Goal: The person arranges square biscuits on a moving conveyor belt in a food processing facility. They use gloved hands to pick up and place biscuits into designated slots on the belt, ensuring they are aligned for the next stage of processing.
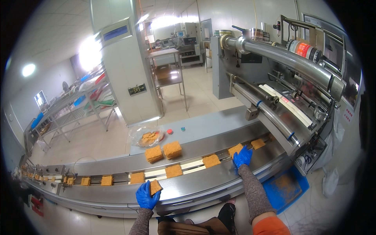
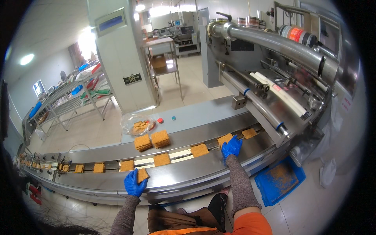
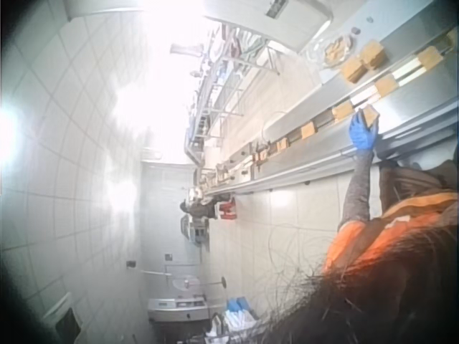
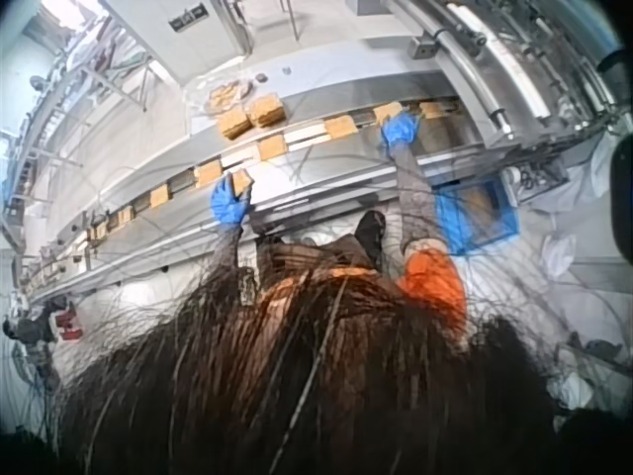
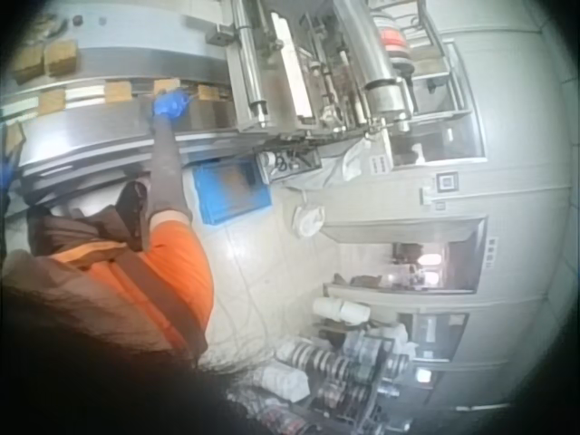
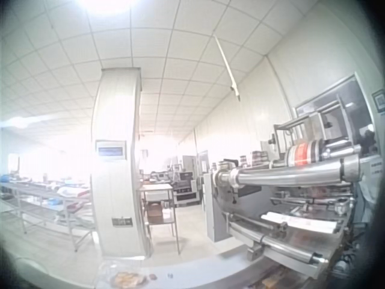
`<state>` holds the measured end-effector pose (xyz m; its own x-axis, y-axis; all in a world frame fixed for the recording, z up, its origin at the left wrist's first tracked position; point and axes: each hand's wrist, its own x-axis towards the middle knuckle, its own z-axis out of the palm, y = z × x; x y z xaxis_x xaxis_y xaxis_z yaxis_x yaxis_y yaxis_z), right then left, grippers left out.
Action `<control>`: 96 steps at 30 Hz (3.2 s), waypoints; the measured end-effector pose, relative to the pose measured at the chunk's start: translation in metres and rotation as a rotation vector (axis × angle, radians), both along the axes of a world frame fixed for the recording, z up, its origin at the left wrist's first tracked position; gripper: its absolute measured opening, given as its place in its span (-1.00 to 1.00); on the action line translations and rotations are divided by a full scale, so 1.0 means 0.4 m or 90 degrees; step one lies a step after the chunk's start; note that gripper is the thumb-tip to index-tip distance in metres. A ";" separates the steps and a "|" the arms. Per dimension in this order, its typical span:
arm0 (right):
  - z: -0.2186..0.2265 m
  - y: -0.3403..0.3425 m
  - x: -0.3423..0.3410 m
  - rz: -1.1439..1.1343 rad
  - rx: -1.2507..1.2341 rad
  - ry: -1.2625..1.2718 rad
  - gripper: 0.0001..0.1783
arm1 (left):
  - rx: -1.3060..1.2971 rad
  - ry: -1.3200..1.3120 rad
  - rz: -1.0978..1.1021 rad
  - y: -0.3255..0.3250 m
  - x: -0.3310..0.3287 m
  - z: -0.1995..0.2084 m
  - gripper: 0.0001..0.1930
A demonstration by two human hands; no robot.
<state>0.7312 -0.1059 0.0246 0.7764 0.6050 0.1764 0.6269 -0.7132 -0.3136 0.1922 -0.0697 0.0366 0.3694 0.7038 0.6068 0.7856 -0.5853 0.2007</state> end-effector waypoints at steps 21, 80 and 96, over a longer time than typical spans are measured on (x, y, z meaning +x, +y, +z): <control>-0.070 -0.041 0.465 -0.041 -0.090 -0.053 -0.11 | -0.020 0.031 0.031 0.000 0.007 0.008 -0.23; 0.001 -0.018 -0.019 0.348 0.092 -0.067 -0.60 | -0.037 0.025 0.054 -0.007 0.003 -0.004 -0.22; -0.001 -0.006 -0.035 0.306 0.088 -0.107 -0.55 | -0.030 0.029 0.079 -0.004 -0.004 -0.028 -0.23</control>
<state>0.7171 -0.1082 0.0242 0.3717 0.8477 0.3785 0.9227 -0.2922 -0.2516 0.1905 -0.0714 0.0255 0.3038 0.7733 0.5565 0.8606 -0.4734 0.1880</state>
